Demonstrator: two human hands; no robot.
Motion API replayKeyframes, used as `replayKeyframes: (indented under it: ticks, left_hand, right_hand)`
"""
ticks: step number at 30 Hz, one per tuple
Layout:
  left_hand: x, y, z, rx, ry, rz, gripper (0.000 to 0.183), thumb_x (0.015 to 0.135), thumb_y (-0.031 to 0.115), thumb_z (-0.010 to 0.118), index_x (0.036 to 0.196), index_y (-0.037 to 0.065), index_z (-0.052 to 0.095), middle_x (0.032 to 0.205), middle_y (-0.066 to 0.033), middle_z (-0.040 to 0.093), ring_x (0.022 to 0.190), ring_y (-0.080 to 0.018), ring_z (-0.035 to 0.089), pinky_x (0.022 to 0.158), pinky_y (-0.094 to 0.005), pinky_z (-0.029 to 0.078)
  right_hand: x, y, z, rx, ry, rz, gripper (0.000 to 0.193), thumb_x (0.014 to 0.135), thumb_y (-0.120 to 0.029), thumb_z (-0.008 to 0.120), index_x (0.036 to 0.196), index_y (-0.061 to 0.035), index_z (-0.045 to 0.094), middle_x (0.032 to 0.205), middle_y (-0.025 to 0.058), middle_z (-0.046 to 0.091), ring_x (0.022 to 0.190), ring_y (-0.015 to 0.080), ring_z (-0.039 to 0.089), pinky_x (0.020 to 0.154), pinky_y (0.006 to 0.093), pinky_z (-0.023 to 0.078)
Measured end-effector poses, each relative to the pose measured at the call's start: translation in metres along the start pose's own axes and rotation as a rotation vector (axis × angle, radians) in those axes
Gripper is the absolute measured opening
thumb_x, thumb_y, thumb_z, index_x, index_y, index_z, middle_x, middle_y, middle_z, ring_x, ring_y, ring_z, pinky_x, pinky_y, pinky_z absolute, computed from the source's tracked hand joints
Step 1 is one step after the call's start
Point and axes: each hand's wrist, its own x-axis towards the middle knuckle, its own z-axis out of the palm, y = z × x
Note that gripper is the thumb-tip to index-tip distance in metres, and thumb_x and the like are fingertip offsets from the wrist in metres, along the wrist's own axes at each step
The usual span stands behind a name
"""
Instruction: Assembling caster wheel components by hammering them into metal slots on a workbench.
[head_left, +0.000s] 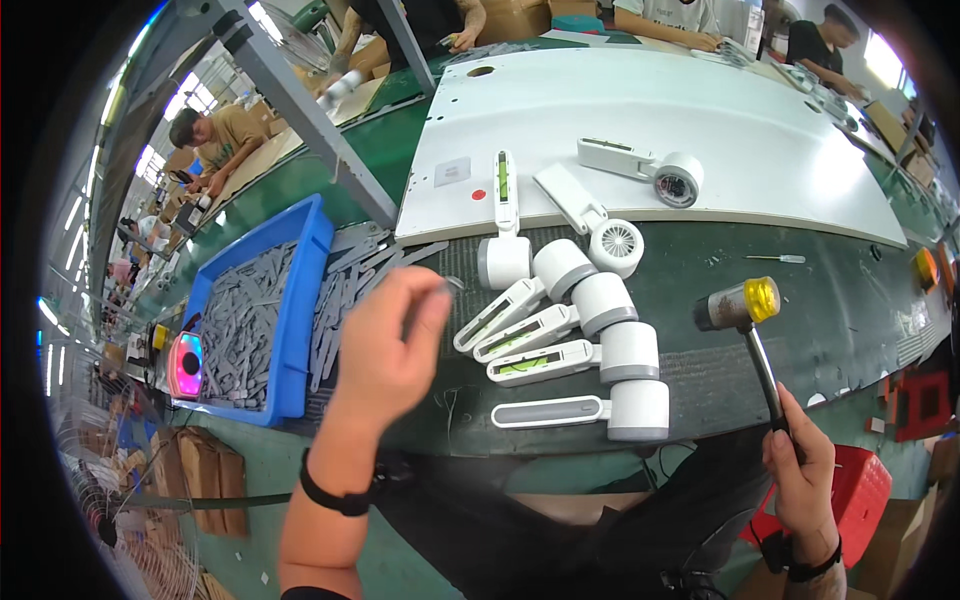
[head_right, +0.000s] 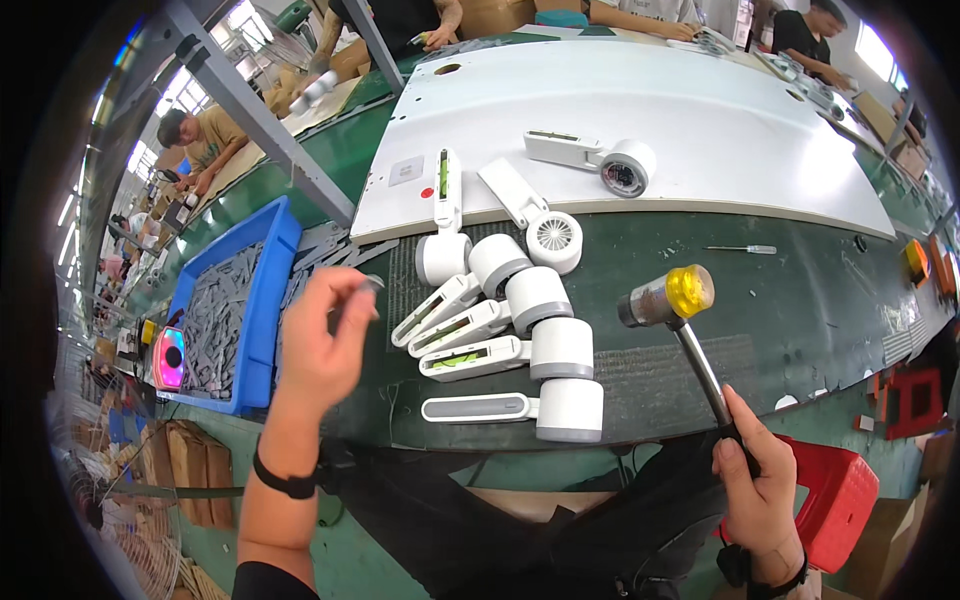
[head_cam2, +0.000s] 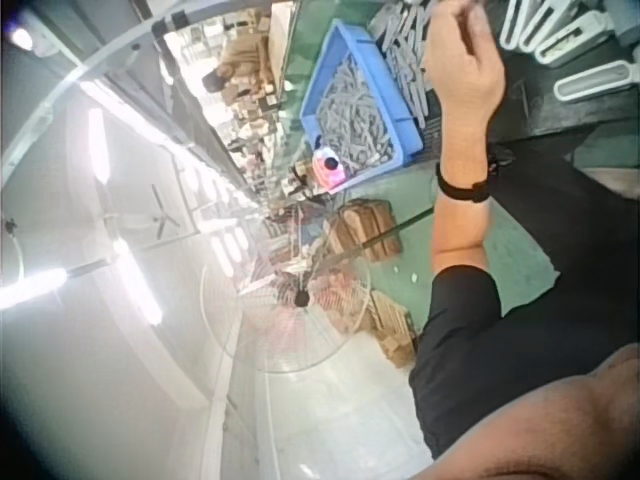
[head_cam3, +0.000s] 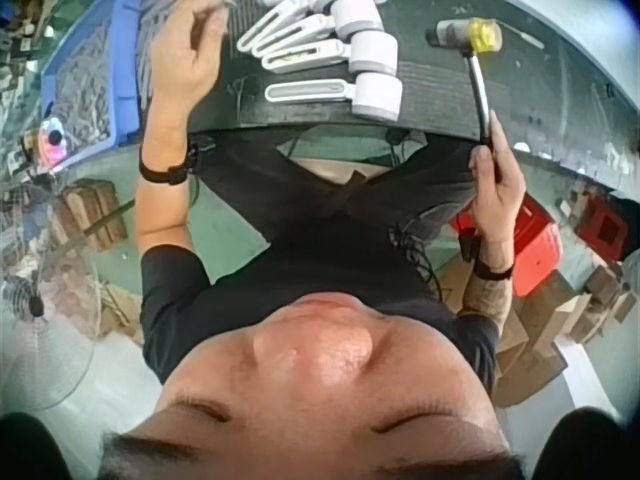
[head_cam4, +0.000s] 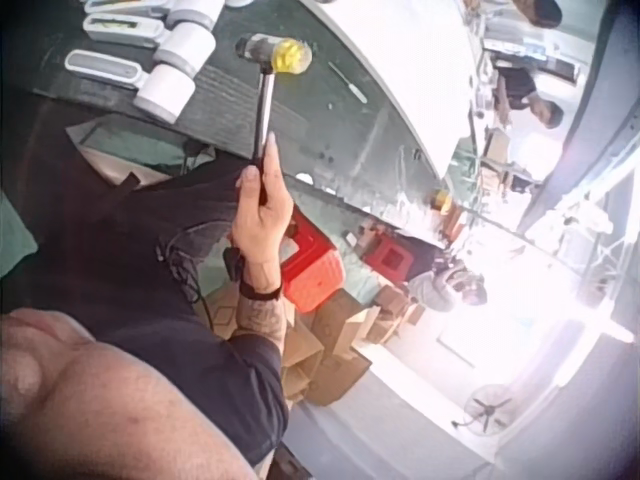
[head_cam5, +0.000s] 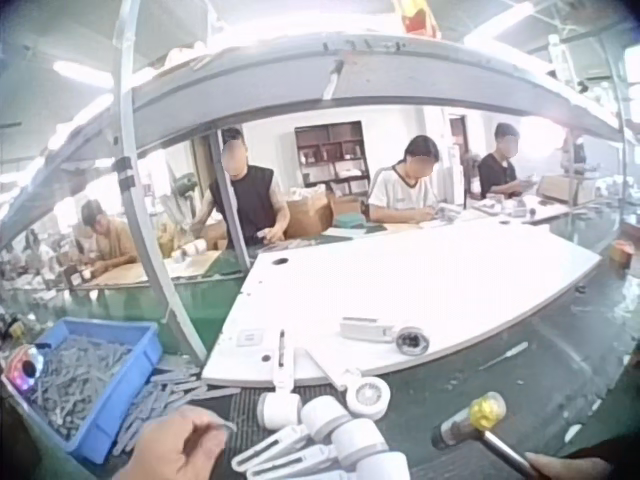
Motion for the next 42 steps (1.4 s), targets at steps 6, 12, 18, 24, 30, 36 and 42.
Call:
replayKeyframes:
  ticks: [6,12,18,24,30,36,42]
  left_hand:
    - [-0.017,0.042,0.014,-0.245,-0.183,-0.136,0.019,0.103,0.010,0.075,0.118,0.000,0.071,0.093,-0.0060,0.069,0.075,-0.0086,0.059,0.066,-0.0257,0.049]
    - [-0.010,0.030,0.013,-0.083,-0.360,-0.199,0.025,0.090,0.018,0.088,0.104,0.002,0.075,0.077,-0.0069,0.066,0.065,-0.0149,0.059,0.061,-0.0310,0.047]
    - [0.001,0.039,0.010,-0.032,-0.423,-0.350,0.031,0.092,0.031,0.085,0.096,0.003,0.072,0.067,-0.0105,0.064,0.058,-0.0245,0.060,0.060,-0.0374,0.048]
    - [-0.001,0.042,0.013,-0.011,-0.382,-0.243,0.028,0.100,0.029,0.077,0.108,0.003,0.071,0.085,-0.0147,0.067,0.081,-0.0328,0.070,0.070,-0.0417,0.053]
    - [-0.001,0.056,0.034,-0.164,-0.229,0.040,0.028,0.097,0.014,0.078,0.122,0.002,0.071,0.102,-0.0148,0.070,0.092,-0.0334,0.071,0.080,-0.0423,0.056]
    - [-0.011,0.056,0.056,-0.230,-0.193,0.025,0.014,0.091,0.006,0.081,0.103,0.001,0.077,0.097,-0.0133,0.071,0.087,-0.0318,0.072,0.079,-0.0382,0.057]
    - [-0.017,0.055,0.060,-0.272,-0.143,-0.023,0.012,0.091,0.006,0.080,0.102,0.001,0.078,0.098,-0.0116,0.072,0.087,-0.0303,0.072,0.078,-0.0375,0.057]
  right_hand:
    - [0.004,-0.006,0.007,-0.032,-0.038,-0.079,0.050,0.105,-0.008,0.063,0.154,0.0032,0.060,0.082,0.0027,0.066,0.073,0.0106,0.061,0.071,0.0269,0.051]
    - [0.005,-0.009,0.016,-0.107,-0.058,-0.181,0.048,0.104,-0.007,0.065,0.151,0.0029,0.063,0.082,0.0045,0.069,0.072,0.0121,0.064,0.070,0.0275,0.052]
    - [0.000,-0.013,0.018,-0.069,-0.074,-0.173,0.047,0.103,-0.005,0.066,0.149,0.0035,0.064,0.081,0.0044,0.069,0.072,0.0114,0.064,0.070,0.0270,0.053]
    - [-0.004,-0.002,0.016,-0.098,-0.032,-0.195,0.046,0.101,-0.003,0.066,0.147,0.0034,0.066,0.082,0.0061,0.069,0.071,0.0126,0.064,0.070,0.0280,0.052]
    - [-0.003,-0.012,0.007,-0.121,-0.009,-0.157,0.045,0.102,-0.005,0.067,0.146,0.0039,0.066,0.083,0.0068,0.069,0.072,0.0125,0.062,0.072,0.0277,0.052]
    - [-0.002,-0.013,0.004,-0.187,-0.012,-0.138,0.044,0.103,-0.006,0.067,0.145,0.0041,0.066,0.087,0.0097,0.071,0.078,0.0129,0.065,0.078,0.0282,0.053]
    - [0.009,-0.025,0.011,-0.208,-0.028,-0.115,0.045,0.101,-0.003,0.069,0.146,0.0027,0.067,0.097,0.0168,0.076,0.083,0.0170,0.069,0.082,0.0304,0.055]
